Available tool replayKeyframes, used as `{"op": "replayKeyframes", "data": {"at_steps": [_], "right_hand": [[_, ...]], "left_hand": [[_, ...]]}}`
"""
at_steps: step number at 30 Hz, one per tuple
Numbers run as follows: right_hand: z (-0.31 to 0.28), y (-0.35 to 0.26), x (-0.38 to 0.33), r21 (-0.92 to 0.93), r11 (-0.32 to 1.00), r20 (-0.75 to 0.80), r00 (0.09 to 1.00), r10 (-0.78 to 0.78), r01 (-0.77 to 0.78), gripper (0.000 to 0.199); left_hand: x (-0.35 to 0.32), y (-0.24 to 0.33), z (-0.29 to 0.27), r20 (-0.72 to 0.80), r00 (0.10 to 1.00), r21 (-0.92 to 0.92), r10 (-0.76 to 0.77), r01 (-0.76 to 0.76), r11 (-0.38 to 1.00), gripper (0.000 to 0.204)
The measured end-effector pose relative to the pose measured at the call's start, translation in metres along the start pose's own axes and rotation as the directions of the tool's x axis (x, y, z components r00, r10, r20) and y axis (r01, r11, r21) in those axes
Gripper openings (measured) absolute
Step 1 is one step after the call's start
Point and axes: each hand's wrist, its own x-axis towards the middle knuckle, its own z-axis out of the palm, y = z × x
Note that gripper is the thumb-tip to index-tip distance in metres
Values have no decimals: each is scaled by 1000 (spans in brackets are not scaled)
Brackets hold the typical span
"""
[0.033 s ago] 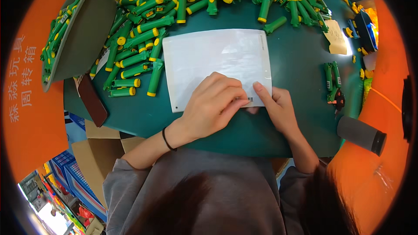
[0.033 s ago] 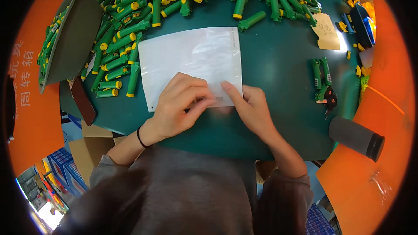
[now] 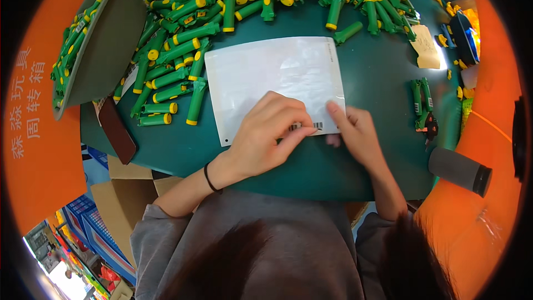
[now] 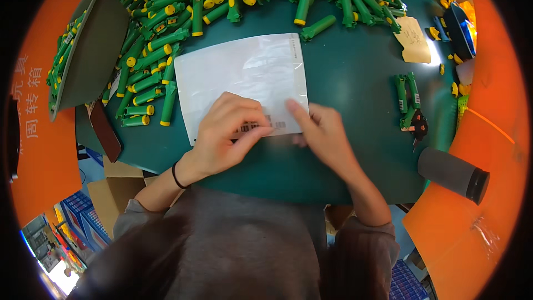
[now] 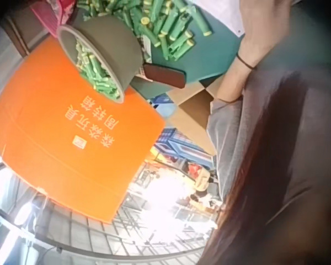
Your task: Applying small stickers from a sheet onto green cylindrical toy components at a factory workstation.
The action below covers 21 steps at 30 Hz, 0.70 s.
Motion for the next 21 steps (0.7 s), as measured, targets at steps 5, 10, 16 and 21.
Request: {"op": "replayKeyframes", "data": {"at_steps": [5,10,16,21], "right_hand": [[-62,-35,61,-792,487,-153,652,-743,368,24],[-111,-31,110,-875,131,180,563,-807,466,31],[-52,-24,42,-51,857,-256,822,-508,513,25],[-22,-12,6,93,797,-400,756,-518,596,33]], "left_hand": [[-6,-32,-2,0,954,-313,-299,284,906,10],[-6,-36,2,26,919,-604,-394,329,726,7],[0,-25,-11,-30,968,-419,-250,215,882,11],[26,0,-15,-41,996,-327,-79,61,943,15]]}}
